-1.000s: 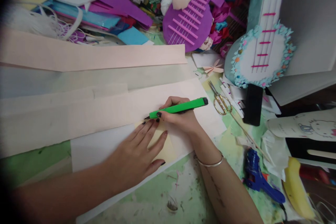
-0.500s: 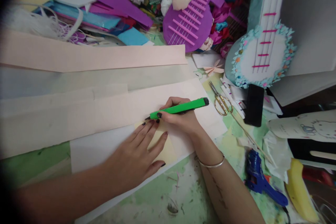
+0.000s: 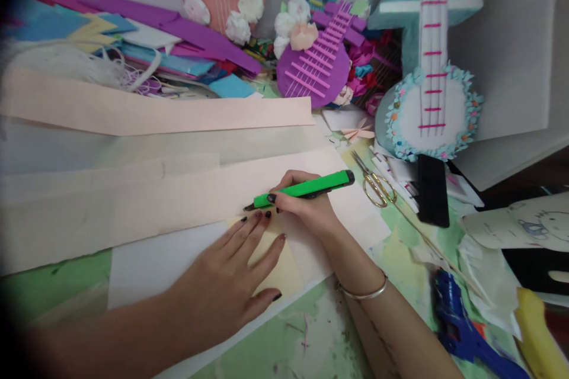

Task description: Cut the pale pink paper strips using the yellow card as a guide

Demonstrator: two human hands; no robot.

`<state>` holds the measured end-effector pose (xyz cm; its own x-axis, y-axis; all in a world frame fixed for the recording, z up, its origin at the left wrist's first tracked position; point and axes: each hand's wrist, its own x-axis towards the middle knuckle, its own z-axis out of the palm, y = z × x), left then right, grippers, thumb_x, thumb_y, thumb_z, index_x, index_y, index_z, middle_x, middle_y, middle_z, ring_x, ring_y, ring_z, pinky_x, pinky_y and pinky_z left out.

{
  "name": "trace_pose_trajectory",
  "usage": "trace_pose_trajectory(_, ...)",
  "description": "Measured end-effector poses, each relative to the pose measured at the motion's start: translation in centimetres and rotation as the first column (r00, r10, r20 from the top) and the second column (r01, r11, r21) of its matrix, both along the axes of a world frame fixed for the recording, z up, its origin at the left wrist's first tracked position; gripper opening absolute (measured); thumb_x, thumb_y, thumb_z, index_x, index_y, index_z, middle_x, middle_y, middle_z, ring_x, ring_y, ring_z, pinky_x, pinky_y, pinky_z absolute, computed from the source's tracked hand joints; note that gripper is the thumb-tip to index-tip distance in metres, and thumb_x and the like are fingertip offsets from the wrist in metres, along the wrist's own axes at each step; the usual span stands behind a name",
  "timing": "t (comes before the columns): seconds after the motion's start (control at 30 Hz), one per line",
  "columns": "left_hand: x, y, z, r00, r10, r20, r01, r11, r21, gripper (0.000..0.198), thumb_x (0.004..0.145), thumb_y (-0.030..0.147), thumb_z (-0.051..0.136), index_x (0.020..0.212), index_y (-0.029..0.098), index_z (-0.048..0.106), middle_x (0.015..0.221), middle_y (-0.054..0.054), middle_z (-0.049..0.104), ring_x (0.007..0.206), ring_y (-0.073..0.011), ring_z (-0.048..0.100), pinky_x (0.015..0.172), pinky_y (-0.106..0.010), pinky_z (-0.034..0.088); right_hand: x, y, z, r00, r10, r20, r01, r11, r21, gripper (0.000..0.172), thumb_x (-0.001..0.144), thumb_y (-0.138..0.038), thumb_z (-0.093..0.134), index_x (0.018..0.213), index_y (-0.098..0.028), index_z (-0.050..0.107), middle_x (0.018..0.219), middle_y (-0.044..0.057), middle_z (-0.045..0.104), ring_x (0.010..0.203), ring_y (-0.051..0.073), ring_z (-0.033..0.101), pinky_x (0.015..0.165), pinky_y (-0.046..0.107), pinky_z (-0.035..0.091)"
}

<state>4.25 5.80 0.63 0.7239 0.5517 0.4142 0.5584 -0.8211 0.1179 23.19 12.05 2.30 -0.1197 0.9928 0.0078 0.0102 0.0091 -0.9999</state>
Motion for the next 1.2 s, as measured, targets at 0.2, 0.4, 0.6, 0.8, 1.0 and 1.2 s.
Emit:
trace_pose_trajectory(0.2, -0.19, 0.00, -0.18, 1.000, -0.026, -0.016, 0.026, 1.000, 0.006, 0.056, 0.091, 0.053, 0.049, 0.128, 0.011, 0.056, 0.132, -0.027, 0.054, 0.126, -0.0379, 0.050, 0.101, -0.047, 0.043, -0.29, -0.18, -0.32, 1.000, -0.017, 0.000, 0.017, 1.000, 0.010, 0.020, 0.069, -0.028, 0.078, 0.063, -0.017, 0.062, 0.055, -0.002, 0.063, 0.051, 0.009, 0.053, 0.048, 0.021, 0.037)
trace_pose_trajectory(0.4, -0.30, 0.03, -0.12, 0.997, -0.037, -0.069, 0.034, 0.998, -0.043, 0.057, 0.094, 0.052, 0.042, 0.131, 0.011, 0.054, 0.135, -0.029, 0.050, 0.129, -0.0391, 0.046, 0.102, -0.050, 0.043, -0.51, -0.27, -0.31, 1.000, -0.017, -0.012, 0.017, 1.000, 0.014, 0.021, 0.070, -0.026, 0.077, 0.061, -0.017, 0.060, 0.054, -0.002, 0.062, 0.048, 0.008, 0.050, 0.045, 0.020, 0.032)
trace_pose_trajectory(0.6, -0.27, 0.09, 0.15, 0.997, -0.034, -0.071, 0.032, 0.999, -0.029, 0.058, 0.094, 0.053, 0.042, 0.132, 0.011, 0.054, 0.134, -0.029, 0.052, 0.128, -0.0390, 0.047, 0.101, -0.049, 0.045, -0.38, -0.20, -0.58, 0.999, 0.005, -0.038, -0.004, 1.000, 0.019, 0.019, 0.071, -0.024, 0.077, 0.063, -0.017, 0.060, 0.056, -0.002, 0.063, 0.051, 0.009, 0.053, 0.049, 0.020, 0.035)
trace_pose_trajectory(0.8, -0.22, 0.09, 0.07, 0.996, -0.027, -0.081, 0.025, 0.999, -0.029, 0.058, 0.093, 0.053, 0.043, 0.132, 0.012, 0.054, 0.133, -0.026, 0.054, 0.128, -0.0370, 0.048, 0.101, -0.049, 0.045, -0.35, -0.17, -0.59, 1.000, 0.021, -0.016, -0.020, 1.000, 0.021, 0.019, 0.071, -0.024, 0.077, 0.065, -0.016, 0.061, 0.060, 0.000, 0.065, 0.057, 0.010, 0.055, 0.053, 0.021, 0.038)
trace_pose_trajectory(1.0, -0.10, 0.23, 0.00, 0.997, -0.032, -0.075, 0.029, 0.999, -0.042, 0.058, 0.093, 0.053, 0.042, 0.131, 0.011, 0.055, 0.132, -0.028, 0.054, 0.127, -0.0379, 0.049, 0.101, -0.050, 0.044, -0.57, -0.33, -0.07, 0.999, 0.011, 0.033, -0.013, 0.999, 0.036, 0.017, 0.068, -0.022, 0.077, 0.063, -0.015, 0.062, 0.062, 0.000, 0.066, 0.056, 0.009, 0.054, 0.053, 0.021, 0.038)
trace_pose_trajectory(1.2, -0.20, 0.05, 0.04, 0.997, -0.033, -0.071, 0.029, 0.999, -0.045, 0.058, 0.093, 0.052, 0.044, 0.132, 0.011, 0.055, 0.133, -0.030, 0.052, 0.127, -0.0395, 0.048, 0.101, -0.050, 0.045, -0.10, -0.03, -0.64, 1.000, 0.014, -0.011, -0.013, 0.999, 0.031, 0.017, 0.070, -0.023, 0.077, 0.065, -0.015, 0.063, 0.059, 0.000, 0.064, 0.055, 0.009, 0.052, 0.052, 0.020, 0.037)
